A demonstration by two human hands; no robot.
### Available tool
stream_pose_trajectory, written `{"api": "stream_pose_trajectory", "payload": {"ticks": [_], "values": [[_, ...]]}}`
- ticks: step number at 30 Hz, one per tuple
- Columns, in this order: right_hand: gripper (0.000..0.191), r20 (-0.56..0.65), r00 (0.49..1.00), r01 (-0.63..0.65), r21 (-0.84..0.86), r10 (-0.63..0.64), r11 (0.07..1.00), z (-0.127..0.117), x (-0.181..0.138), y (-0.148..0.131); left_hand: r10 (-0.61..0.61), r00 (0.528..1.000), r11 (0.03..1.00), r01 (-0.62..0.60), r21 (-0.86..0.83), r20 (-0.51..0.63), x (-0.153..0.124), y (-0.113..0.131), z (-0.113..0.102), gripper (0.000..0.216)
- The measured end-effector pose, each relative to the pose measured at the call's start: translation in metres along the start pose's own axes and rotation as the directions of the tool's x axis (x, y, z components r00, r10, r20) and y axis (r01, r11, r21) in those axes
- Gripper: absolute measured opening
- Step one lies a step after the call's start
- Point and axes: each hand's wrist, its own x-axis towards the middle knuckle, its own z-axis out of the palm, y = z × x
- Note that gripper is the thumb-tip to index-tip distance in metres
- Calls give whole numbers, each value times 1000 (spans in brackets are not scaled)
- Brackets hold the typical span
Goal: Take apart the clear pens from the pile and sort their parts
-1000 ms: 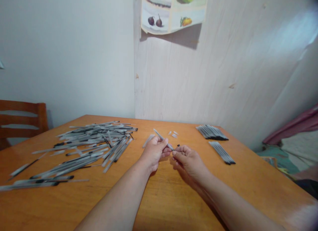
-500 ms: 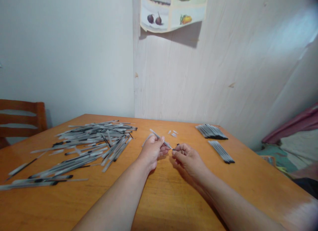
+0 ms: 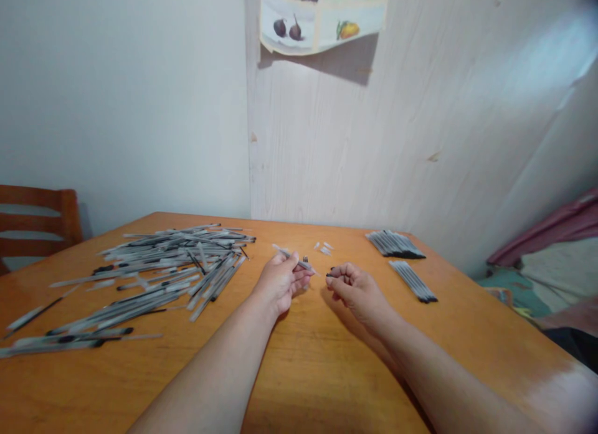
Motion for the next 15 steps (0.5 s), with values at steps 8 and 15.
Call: {"api": "stream_pose_trajectory", "payload": {"ticks": [8, 15], "values": [[19, -272, 960, -27, -314, -63, 949, -53, 37, 41, -9, 1000, 999, 9, -48, -15, 3, 2, -4, 10], [20, -188, 977, -41, -642, -105, 765, -63, 49, 59, -5, 1000, 999, 4, -39, -23, 2, 3, -3, 10]]}}
